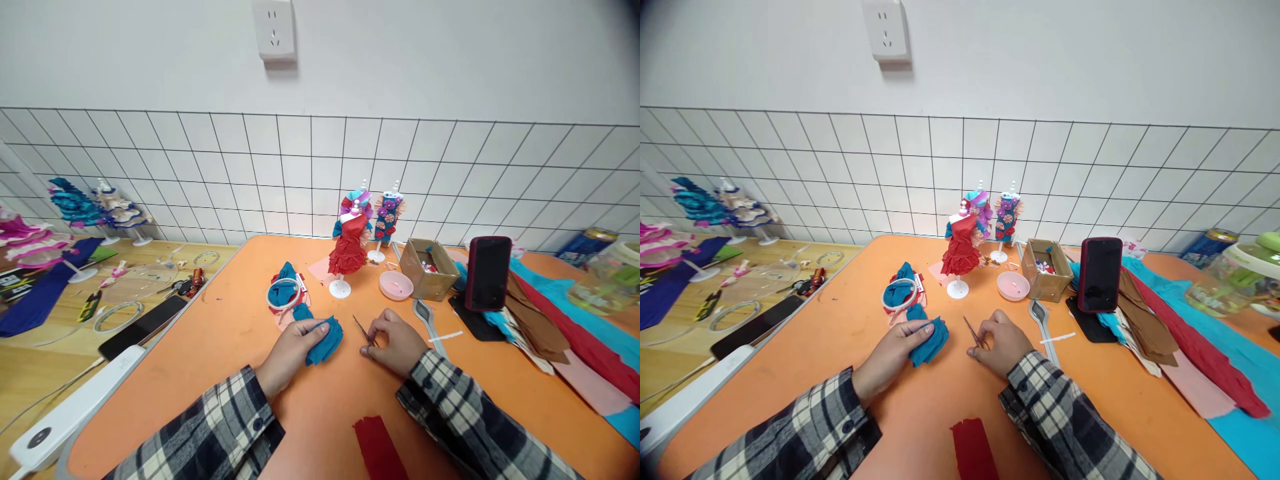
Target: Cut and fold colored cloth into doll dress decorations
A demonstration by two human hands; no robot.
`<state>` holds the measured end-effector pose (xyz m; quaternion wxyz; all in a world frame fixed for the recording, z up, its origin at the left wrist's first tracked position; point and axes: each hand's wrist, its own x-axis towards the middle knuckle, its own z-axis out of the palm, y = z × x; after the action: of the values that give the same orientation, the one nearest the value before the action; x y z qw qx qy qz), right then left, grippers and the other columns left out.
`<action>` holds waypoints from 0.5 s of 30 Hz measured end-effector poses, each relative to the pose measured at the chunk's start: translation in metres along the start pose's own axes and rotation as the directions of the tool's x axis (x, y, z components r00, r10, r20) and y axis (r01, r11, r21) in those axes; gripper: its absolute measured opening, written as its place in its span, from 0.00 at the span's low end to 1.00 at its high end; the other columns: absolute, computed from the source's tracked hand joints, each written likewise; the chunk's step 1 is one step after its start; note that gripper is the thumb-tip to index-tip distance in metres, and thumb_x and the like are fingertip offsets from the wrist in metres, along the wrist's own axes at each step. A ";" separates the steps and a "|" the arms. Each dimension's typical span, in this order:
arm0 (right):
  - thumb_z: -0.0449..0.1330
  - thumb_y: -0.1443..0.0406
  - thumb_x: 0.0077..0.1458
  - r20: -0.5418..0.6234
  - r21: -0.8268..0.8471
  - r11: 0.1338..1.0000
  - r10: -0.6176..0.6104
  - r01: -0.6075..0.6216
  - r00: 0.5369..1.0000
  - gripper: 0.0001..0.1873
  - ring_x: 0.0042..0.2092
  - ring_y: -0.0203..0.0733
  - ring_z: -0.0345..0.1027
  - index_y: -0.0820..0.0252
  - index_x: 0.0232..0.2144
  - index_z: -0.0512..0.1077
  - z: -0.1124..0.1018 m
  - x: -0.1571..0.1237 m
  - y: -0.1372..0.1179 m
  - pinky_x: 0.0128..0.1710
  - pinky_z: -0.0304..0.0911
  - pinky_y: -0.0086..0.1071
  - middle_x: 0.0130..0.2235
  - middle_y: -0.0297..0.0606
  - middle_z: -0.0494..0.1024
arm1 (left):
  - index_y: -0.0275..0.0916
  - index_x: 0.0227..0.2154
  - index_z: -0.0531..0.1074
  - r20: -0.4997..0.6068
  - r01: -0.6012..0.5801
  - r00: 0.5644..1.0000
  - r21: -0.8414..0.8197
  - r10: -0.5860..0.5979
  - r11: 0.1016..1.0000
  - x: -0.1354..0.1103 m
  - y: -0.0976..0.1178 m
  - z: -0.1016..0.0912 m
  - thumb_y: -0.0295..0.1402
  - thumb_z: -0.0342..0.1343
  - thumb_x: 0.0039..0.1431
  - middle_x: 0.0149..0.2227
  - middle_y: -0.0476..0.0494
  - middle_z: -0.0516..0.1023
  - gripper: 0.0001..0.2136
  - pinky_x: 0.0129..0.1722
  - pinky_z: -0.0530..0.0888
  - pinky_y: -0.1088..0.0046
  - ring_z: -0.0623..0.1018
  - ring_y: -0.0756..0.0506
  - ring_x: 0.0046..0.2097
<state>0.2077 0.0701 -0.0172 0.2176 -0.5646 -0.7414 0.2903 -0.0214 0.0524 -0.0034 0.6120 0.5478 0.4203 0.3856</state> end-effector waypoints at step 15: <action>0.68 0.65 0.36 0.101 -0.102 0.981 0.175 -0.165 0.979 0.14 0.27 0.35 0.61 0.59 0.25 0.67 0.006 0.005 0.008 0.25 0.48 0.27 0.22 0.28 0.69 | 0.36 0.44 0.73 -0.103 -0.079 0.988 0.275 0.111 0.958 -0.004 -0.004 -0.010 0.41 0.61 0.52 0.25 0.50 0.71 0.19 0.24 0.63 0.78 0.69 0.51 0.25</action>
<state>0.2078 0.0752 -0.0269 0.1242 -0.6187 -0.7139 0.3036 -0.0321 0.0520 -0.0078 0.4865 0.6221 0.4775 0.3851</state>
